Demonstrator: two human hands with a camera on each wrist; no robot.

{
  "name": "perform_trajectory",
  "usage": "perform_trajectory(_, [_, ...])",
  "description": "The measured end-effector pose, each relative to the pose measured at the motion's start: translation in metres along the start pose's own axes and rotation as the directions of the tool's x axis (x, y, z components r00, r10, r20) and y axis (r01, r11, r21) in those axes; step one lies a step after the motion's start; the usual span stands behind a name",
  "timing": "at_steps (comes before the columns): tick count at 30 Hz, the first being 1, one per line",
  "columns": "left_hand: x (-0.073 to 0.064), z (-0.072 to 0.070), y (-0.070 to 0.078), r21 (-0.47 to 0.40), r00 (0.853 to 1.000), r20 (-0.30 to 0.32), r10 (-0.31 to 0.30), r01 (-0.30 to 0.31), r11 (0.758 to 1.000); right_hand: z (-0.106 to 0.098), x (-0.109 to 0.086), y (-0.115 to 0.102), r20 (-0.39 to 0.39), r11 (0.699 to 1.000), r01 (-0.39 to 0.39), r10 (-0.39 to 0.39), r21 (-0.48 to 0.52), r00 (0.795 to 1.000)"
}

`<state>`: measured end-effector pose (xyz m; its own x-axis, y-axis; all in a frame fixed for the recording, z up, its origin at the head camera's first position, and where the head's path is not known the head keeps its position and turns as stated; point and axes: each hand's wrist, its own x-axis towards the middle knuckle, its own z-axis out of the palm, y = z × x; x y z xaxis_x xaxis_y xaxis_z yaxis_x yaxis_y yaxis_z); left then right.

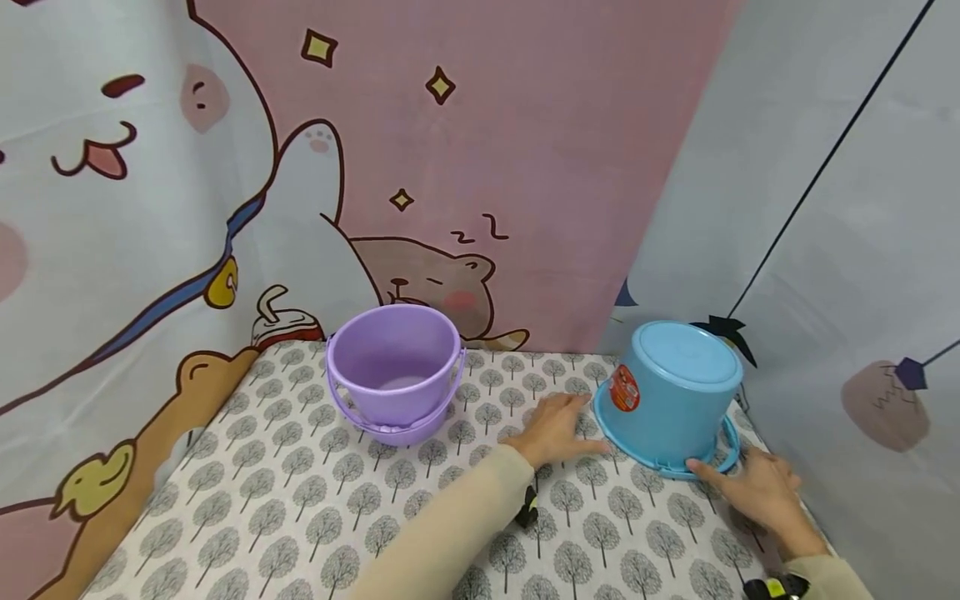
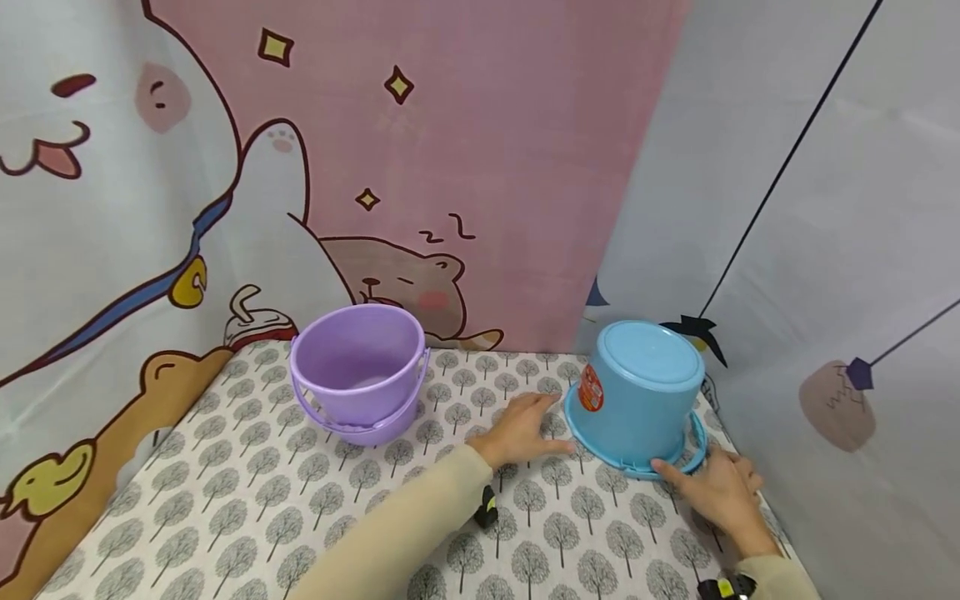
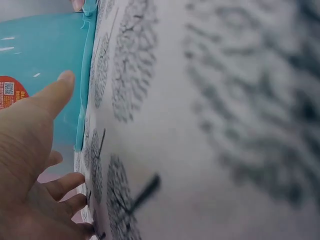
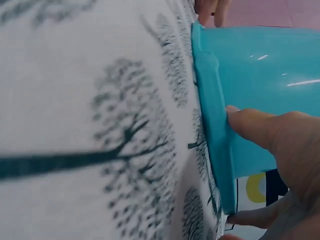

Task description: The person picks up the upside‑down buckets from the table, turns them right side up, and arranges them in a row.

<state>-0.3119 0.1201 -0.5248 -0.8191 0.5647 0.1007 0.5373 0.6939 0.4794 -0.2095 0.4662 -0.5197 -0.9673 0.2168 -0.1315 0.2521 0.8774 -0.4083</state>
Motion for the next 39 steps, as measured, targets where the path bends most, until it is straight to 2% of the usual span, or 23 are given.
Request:
perform_trajectory(4, [0.007,0.003,0.003,-0.024,1.000,0.008,-0.019,0.019,1.000,0.002,0.000,-0.002,-0.013,0.993,-0.050,0.052,0.111,0.999])
perform_trajectory(8, [0.012,0.007,0.004,-0.033,0.999,0.024,-0.045,0.046,0.998,0.000,-0.001,-0.005,0.013,0.946,-0.080,0.080,0.313,0.997])
perform_trajectory(11, [0.014,0.009,0.005,-0.029,0.998,0.035,-0.043,0.044,0.999,-0.003,-0.003,-0.007,0.005,0.918,-0.024,0.024,0.395,1.000])
perform_trajectory(16, [0.016,0.011,0.006,-0.018,0.998,0.045,-0.032,0.033,0.999,-0.003,-0.007,-0.013,-0.080,0.916,0.124,-0.101,0.382,0.992])
perform_trajectory(19, [0.016,0.012,0.005,-0.019,0.998,0.051,-0.024,0.025,1.000,0.003,-0.011,-0.019,-0.106,0.895,0.218,-0.192,0.388,0.976])
perform_trajectory(23, [0.015,0.011,0.003,-0.039,0.999,0.054,-0.002,0.004,0.999,0.011,-0.016,-0.027,-0.143,0.870,0.336,-0.305,0.360,0.942])
perform_trajectory(30, [0.013,0.008,-0.003,-0.099,0.999,0.035,0.018,-0.015,0.995,0.017,-0.016,-0.036,-0.280,0.864,0.459,-0.398,0.208,0.874])
perform_trajectory(36, [0.011,0.006,-0.003,-0.195,0.999,0.036,-0.011,0.018,0.981,0.018,-0.016,-0.038,-0.414,0.832,0.547,-0.468,0.092,0.781])
perform_trajectory(39, [0.008,0.004,-0.002,-0.226,0.999,0.018,-0.027,0.031,0.974,0.015,-0.016,-0.040,-0.461,0.822,0.567,-0.481,0.058,0.746])
